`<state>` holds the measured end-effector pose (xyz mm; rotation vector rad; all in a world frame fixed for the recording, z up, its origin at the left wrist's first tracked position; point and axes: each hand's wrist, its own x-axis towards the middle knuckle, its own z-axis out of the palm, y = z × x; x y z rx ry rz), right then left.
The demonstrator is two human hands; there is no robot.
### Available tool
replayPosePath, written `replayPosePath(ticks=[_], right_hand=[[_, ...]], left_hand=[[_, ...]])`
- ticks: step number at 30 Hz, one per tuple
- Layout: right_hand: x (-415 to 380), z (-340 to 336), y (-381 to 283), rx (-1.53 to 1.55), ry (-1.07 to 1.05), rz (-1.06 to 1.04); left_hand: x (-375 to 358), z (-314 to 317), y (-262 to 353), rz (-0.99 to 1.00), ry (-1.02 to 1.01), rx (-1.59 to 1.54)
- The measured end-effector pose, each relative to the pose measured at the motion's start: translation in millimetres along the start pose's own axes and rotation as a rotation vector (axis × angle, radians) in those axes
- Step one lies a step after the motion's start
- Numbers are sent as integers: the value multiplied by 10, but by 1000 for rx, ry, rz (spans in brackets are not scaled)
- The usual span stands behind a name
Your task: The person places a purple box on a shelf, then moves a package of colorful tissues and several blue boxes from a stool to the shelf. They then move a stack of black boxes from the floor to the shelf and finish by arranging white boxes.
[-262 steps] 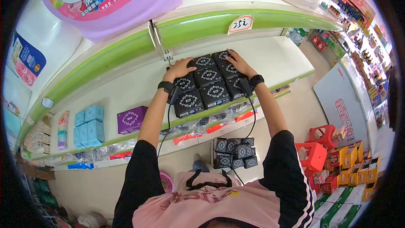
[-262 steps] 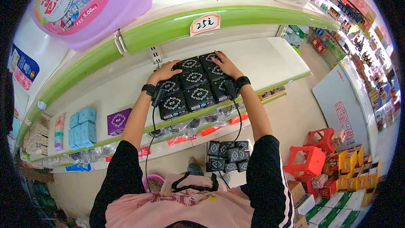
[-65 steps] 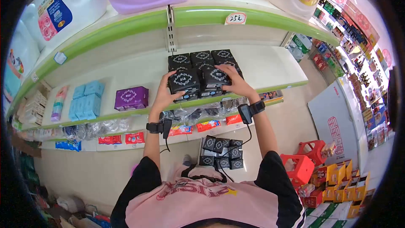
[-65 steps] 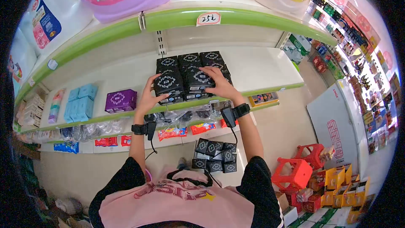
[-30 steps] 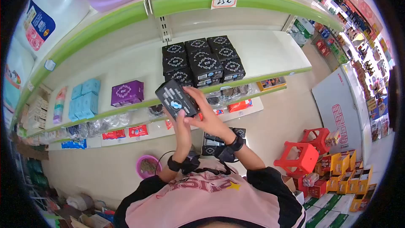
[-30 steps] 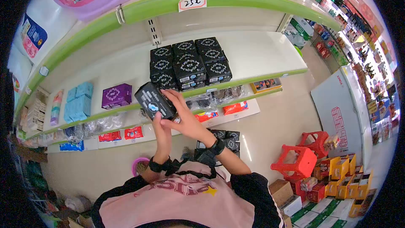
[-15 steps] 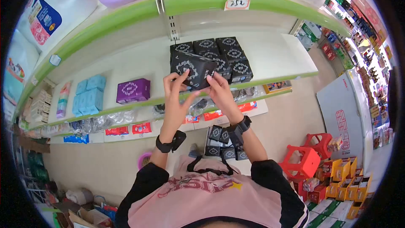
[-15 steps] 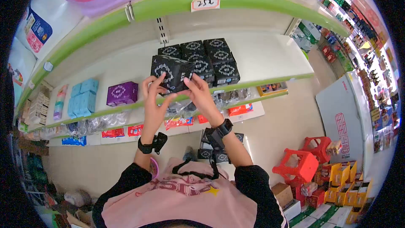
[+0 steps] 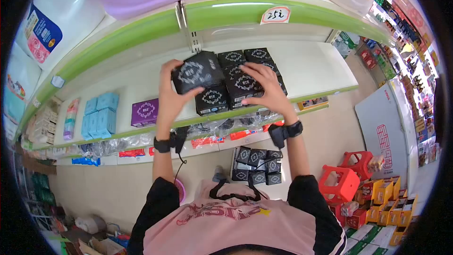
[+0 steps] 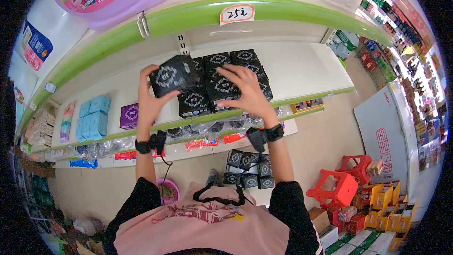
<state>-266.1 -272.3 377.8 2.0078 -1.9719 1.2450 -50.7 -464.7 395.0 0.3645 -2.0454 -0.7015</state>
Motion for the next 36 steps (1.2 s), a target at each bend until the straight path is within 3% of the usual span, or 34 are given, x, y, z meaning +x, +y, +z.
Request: replayPosePath(ticks=[2, 4, 5, 7, 8, 12, 13, 16, 18, 21, 24, 31, 36], right_hand=[[-35, 8, 203, -10, -15, 44], [-25, 48, 368, -89, -243, 1], [24, 55, 378, -90, -245, -3], [106, 66, 368, 120, -316, 135], [161, 15, 346, 139, -344, 109], [499, -89, 591, 4, -116, 15], [627, -127, 626, -15, -116, 94], [940, 27, 1178, -3, -84, -6], [1066, 174, 1404, 156, -246, 89], [1150, 383, 1671, 94, -338, 58], [1193, 431, 1733, 102, -331, 57], [1228, 462, 1712, 112, -389, 66], [1266, 536, 1742, 93, -381, 41]], left_hand=[[221, -28, -260, -25, -71, -5], [427, 24, -443, 4, -165, 100], [522, 84, -524, 3, -162, 101], [675, 252, -716, 25, -179, 193], [737, 353, -856, -11, -162, 155], [817, 656, -1288, -18, -259, 110], [799, 707, -1319, -21, -252, 115], [774, 785, -1513, -19, -274, 37], [809, 742, -1468, -21, -307, 21], [811, 692, -1509, -6, -334, -20], [815, 647, -1509, -69, -410, -49], [766, 719, -1425, -96, -360, -60], [776, 791, -1227, -53, -336, 157]])
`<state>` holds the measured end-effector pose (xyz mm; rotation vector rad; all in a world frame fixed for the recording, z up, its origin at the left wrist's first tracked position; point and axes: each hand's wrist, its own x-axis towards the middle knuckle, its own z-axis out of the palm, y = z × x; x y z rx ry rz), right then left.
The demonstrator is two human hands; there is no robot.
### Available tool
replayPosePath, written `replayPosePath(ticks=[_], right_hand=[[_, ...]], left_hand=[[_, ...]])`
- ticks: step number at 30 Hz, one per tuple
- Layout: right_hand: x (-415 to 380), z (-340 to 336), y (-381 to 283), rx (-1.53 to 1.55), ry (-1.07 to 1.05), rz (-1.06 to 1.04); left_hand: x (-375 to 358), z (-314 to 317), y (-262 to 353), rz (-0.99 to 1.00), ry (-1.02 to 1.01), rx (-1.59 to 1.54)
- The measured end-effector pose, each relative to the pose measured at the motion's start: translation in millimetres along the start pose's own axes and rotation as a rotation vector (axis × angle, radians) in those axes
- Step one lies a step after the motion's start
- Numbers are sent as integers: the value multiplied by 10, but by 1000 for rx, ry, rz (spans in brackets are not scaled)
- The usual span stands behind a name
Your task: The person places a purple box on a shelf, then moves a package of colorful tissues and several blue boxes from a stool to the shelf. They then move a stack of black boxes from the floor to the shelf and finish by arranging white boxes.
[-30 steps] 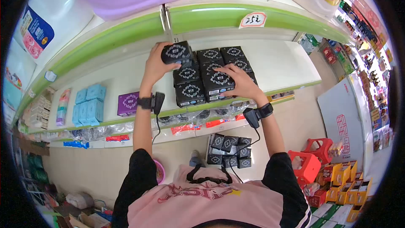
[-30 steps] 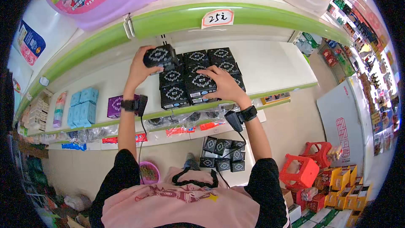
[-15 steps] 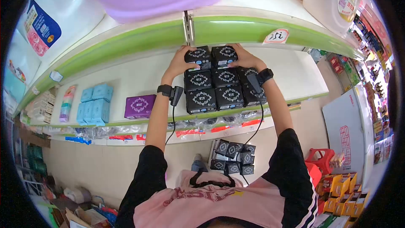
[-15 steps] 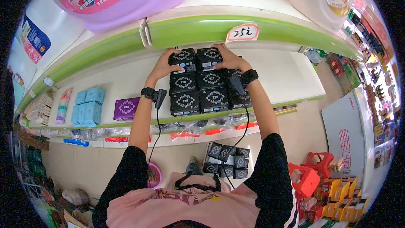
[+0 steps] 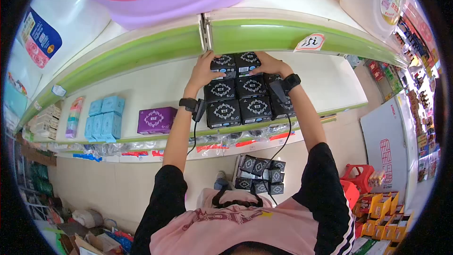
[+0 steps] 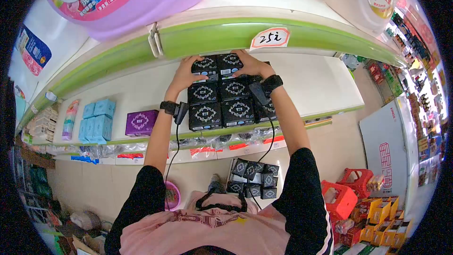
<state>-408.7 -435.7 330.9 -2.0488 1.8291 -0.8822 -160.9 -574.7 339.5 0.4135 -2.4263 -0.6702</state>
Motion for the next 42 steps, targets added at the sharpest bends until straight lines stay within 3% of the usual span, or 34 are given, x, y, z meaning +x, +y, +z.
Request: replayPosePath(ticks=[11, 17, 19, 25, 32, 35, 37, 40, 42], right_hand=[[-153, 64, -92, 19, 113, 16], [-190, 87, -62, 74, 144, 86], [-206, 68, -80, 114, 144, 63], [-250, 33, -126, 208, 115, 103], [-278, 89, -87, 174, 139, 85], [-298, 91, -83, 216, 243, 33], [-352, 82, -65, 226, 284, 107], [-402, 59, -14, 394, 177, 114], [-435, 81, -22, 333, 197, 109]], left_hand=[[-64, 7, -212, 60, 22, -111], [-165, 29, -313, -36, 105, -199], [-193, 57, -361, -96, 95, -377], [-251, 53, -334, -186, 26, -490], [-263, 44, -306, -158, 43, -471], [-275, 43, -294, -174, 50, -508], [-273, 71, -319, -172, 74, -396], [-246, 138, -358, -161, 103, -429], [-240, 143, -337, -137, 99, -433]])
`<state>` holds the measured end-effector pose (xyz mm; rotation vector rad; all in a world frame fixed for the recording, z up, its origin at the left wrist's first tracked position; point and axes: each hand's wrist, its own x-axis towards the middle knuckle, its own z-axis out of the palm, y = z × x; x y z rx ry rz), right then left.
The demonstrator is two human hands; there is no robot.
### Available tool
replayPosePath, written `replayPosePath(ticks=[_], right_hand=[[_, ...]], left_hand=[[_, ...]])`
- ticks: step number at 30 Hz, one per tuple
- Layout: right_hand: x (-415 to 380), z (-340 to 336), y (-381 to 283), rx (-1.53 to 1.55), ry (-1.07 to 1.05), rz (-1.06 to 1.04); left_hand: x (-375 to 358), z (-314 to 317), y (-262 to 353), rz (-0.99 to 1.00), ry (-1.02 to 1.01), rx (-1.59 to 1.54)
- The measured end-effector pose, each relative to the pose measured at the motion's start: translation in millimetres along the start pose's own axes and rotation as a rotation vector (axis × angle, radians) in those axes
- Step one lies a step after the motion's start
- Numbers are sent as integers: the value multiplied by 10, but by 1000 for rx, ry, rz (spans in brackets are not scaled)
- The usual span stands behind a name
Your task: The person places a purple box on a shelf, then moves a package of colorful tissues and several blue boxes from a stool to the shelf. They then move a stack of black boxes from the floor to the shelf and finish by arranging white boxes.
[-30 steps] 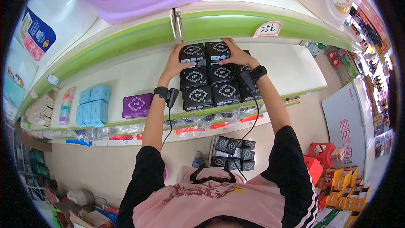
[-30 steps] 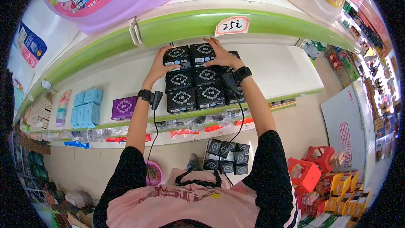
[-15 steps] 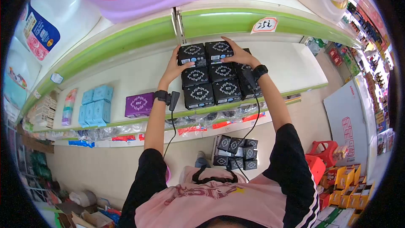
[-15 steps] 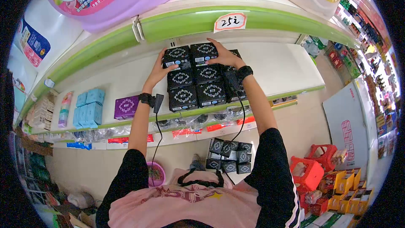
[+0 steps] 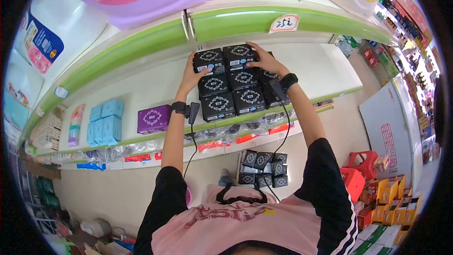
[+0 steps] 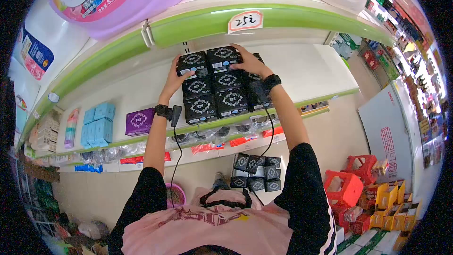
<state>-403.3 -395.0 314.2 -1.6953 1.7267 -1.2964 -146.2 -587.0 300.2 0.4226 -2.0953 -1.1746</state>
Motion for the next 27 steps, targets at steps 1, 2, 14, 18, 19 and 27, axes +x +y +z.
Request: replayPosePath(ticks=[1, 2, 14, 18, 19, 27], right_hand=[[-3, 13, 4, -57, 8, -21], [-4, 19, 3, -12, -10, -29], [-704, 5, -581, -55, 189, -10], [-1743, -1, -1020, 86, 250, 21], [-2074, 9, -1033, 94, 238, 48], [-5011, 946, 39, 122, 815, 770]], left_hand=[[-7, 6, 7, 17, 4, -1], [-9, 13, 15, 23, 14, 6], [-61, 57, 41, 30, 18, 92], [-82, -75, -105, 13, 145, 272], [-164, -141, -12, 22, 163, 294], [-1928, 377, 1085, 93, 530, 177]])
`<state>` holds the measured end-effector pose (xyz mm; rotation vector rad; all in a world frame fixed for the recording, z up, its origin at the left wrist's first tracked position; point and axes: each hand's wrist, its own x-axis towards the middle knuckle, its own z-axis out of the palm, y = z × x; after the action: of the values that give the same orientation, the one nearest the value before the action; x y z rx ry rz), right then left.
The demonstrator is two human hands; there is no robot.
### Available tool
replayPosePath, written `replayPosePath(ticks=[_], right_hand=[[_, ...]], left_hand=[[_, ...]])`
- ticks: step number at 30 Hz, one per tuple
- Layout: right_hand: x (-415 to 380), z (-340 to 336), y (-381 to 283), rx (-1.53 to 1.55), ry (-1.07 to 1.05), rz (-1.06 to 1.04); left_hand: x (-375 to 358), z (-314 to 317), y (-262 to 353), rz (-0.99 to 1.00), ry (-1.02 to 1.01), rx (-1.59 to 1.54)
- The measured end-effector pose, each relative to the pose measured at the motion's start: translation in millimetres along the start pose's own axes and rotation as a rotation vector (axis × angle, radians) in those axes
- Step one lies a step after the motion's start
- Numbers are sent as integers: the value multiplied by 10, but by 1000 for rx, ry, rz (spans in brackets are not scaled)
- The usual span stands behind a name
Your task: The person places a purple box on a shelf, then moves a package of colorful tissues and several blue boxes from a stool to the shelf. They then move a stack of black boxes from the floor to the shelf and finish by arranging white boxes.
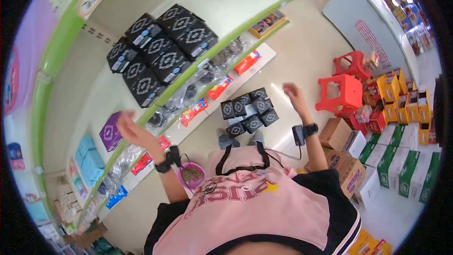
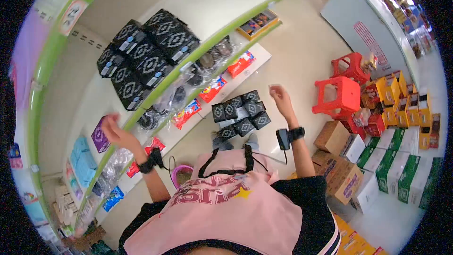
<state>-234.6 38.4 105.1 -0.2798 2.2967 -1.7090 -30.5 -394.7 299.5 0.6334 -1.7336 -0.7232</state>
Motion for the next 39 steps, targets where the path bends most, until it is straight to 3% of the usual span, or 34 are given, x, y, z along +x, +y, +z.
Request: replayPosePath(ticks=[2, 4, 8, 10, 11, 13, 14, 15, 16, 17, 18, 20, 29, 32, 36, 39], right_hand=[[-372, -93, 488, 51, -20, 110], [-632, -119, 1046, 71, -66, 163], [-937, 133, 1389, -26, -42, 327], [-1009, 317, 1719, -103, -86, 328], [-1029, 424, 1717, -124, -64, 309], [-1045, 576, 1862, -196, -266, 278], [-1027, 597, 1850, -222, -315, 244], [-997, 597, 1837, -226, -323, 246], [-958, 587, 1686, -507, -437, 144], [-915, 627, 1611, -784, -545, 35], [-884, 713, 1648, -781, -547, 39], [-864, 840, 1804, -890, -511, -375], [-494, 1430, 2479, -1006, -598, -582], [-423, 1521, 2553, -1043, -588, -618], [-384, 1524, 2612, -1036, -584, -609], [-356, 1506, 2608, -1021, -625, -649]], left_hand=[[-688, 172, -149, 18, 3, -111], [-1356, 367, -403, -82, -356, -14], [-2548, 767, -1041, -604, -1165, -85], [-3126, 832, -1448, -407, -1460, 47], [-3399, 887, -1655, -411, -1464, 54], [-3977, 891, -1934, -585, -1580, 134], [-4041, 923, -1771, -601, -1578, 137], [-4092, 973, -1609, -407, -1473, 361], [-4151, 1022, -1511, -211, -1354, 576], [-4255, 1042, -1537, -265, -1347, 637], [-4296, 1089, -1544, -266, -1352, 639], [-4409, 1130, -1536, -145, -1302, 831], [-4516, 1302, -1879, -70, -1316, 849], [-4553, 1300, -1925, -128, -1359, 889], [-4564, 1260, -1920, -13, -1304, 887], [-4510, 1242, -1953, -41, -1322, 889]])
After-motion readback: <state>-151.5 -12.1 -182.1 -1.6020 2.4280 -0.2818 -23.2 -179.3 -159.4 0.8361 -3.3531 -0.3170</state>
